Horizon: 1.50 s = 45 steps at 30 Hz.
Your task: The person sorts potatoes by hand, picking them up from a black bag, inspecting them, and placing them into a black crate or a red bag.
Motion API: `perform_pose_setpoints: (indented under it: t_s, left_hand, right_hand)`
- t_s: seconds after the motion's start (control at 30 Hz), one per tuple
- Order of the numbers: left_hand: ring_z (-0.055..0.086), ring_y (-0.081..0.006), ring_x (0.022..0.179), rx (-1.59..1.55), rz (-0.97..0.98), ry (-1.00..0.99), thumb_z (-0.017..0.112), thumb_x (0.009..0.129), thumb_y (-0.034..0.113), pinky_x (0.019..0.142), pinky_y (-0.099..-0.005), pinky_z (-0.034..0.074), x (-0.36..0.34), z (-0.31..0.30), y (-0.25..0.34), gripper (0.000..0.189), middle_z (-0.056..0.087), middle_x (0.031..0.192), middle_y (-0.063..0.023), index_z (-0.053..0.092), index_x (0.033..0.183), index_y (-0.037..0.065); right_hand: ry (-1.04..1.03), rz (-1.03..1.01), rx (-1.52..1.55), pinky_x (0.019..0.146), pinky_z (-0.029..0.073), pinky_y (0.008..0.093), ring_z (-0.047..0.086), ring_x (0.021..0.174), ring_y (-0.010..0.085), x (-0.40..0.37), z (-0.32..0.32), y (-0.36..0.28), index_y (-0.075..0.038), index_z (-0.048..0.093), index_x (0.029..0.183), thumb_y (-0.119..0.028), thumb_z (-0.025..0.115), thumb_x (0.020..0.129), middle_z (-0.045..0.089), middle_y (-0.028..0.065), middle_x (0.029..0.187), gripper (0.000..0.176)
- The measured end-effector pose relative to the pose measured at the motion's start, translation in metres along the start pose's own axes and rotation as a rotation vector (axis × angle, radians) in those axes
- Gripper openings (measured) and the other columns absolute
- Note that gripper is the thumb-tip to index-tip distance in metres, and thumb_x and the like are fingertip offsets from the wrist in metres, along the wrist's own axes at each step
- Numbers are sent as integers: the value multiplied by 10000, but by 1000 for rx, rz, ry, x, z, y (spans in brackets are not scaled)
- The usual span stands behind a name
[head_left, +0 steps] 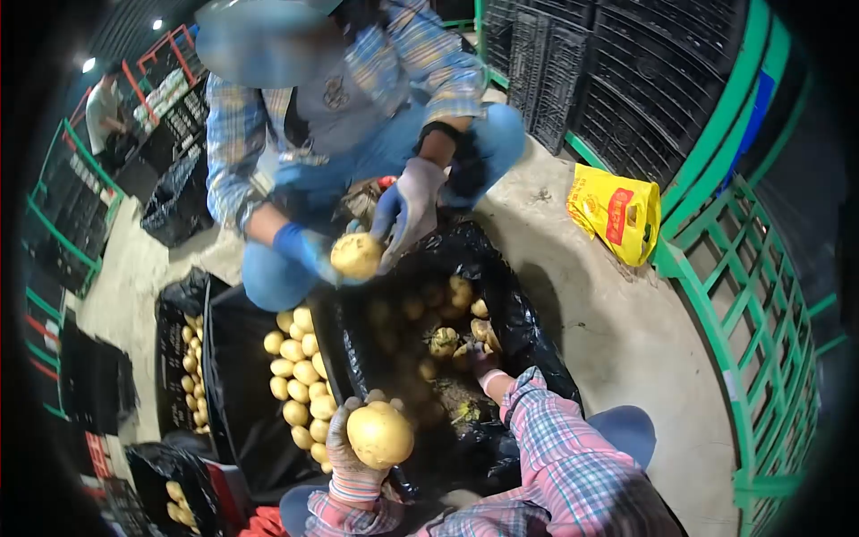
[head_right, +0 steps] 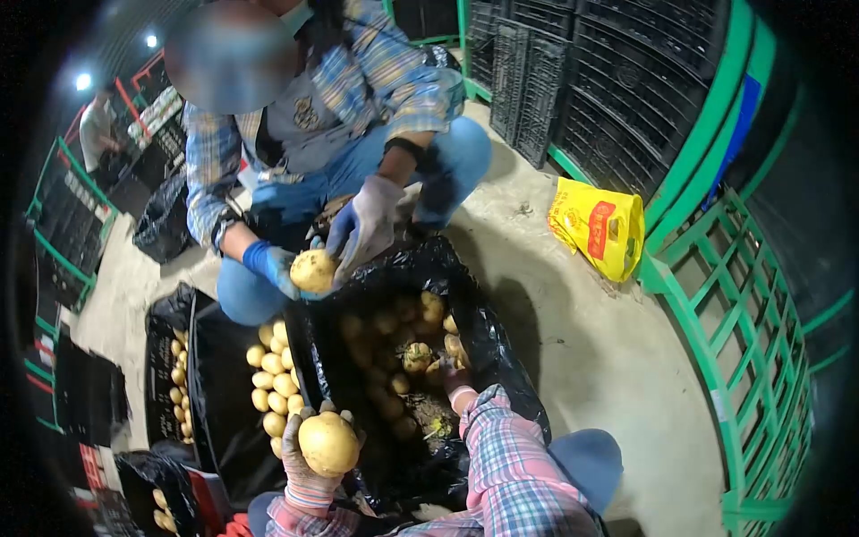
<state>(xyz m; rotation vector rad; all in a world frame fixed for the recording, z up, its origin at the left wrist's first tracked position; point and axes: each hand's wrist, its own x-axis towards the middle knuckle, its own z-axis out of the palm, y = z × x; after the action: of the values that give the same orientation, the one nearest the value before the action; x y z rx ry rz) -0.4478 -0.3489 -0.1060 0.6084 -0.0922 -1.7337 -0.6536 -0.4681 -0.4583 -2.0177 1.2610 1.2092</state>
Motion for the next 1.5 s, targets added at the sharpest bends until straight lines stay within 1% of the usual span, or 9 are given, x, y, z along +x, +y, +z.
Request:
perform_pose_setpoints:
  t_s: [0.23, 0.53, 0.63, 0.8, 0.93, 0.97, 1.13, 1.23, 1.5]
  left_hand:
    - [558, -320, 1051, 38, -34, 17, 610, 820, 529, 885, -549, 443, 1, -3, -6, 507, 590, 1132, -79, 548, 1162, 161]
    - [535, -379, 1090, -76, -133, -12, 526, 892, 362, 875, -533, 463, 1, 0, -20, 295, 562, 1177, -145, 607, 1023, 110]
    - [543, -397, 1075, -28, -64, -64, 528, 893, 314, 870, -515, 490, -3, 4, -22, 282, 574, 1151, -152, 624, 1023, 84]
    - [573, -364, 1009, -19, -118, -223, 532, 903, 257, 810, -494, 520, -10, 10, -19, 207, 568, 1115, -166, 590, 992, 79]
    - [583, -295, 964, 250, 61, -337, 495, 909, 270, 807, -422, 522, -17, 8, -24, 225, 568, 1102, -165, 534, 952, 53]
    - [591, -329, 947, 279, 44, -284, 517, 899, 274, 811, -450, 513, -17, 2, -24, 230, 580, 1078, -158, 533, 954, 51]
    - [611, -265, 938, 499, -41, -134, 568, 880, 382, 811, -385, 520, -28, 16, -25, 505, 581, 1013, -126, 480, 1218, 17]
    - [537, -166, 1083, 547, -93, -281, 673, 816, 443, 930, -303, 441, -31, 19, -28, 812, 564, 1178, -111, 326, 1403, 2]
    - [543, -179, 1095, 437, -118, -324, 723, 793, 419, 941, -326, 446, -32, 21, -28, 740, 548, 1227, -86, 427, 1344, 22]
  right_hand:
    - [-15, 3, -22, 807, 511, 427, 623, 1046, 276, 5, 37, 10, -51, 588, 1216, -174, 556, 855, 614, 107, 1206, 383]
    - [-117, 107, 38, 773, 514, 489, 623, 1047, 253, -22, 82, 2, -110, 682, 1112, -187, 612, 816, 657, 67, 1140, 313]
    - [114, 46, -92, 758, 519, 462, 638, 1017, 268, -54, 76, 6, -122, 711, 1047, -170, 652, 775, 670, 62, 1115, 282]
    - [117, -95, 274, 809, 522, 373, 653, 968, 269, -150, -16, 34, -82, 705, 996, -530, 718, 594, 681, 117, 1048, 602]
    - [525, -355, 452, 831, 492, 373, 640, 928, 311, -219, -95, 51, -16, 654, 1030, -645, 555, 763, 660, 210, 981, 690]
    - [312, -390, 619, 840, 484, 341, 633, 928, 245, -241, -123, 56, -25, 638, 1074, -605, 562, 792, 652, 194, 1005, 649]
    - [351, -622, 1725, 812, 493, 296, 627, 863, 139, -359, -145, 38, -22, 659, 1022, -499, 502, 928, 678, 67, 947, 510]
    - [642, -597, 1282, 852, 476, 308, 633, 862, 152, -377, -144, 26, -3, 668, 1007, -462, 461, 958, 680, 91, 951, 506]
    - [953, -668, 1281, 835, 474, 320, 611, 894, 183, -403, -141, -9, 7, 623, 1022, -396, 548, 913, 659, 130, 924, 424]
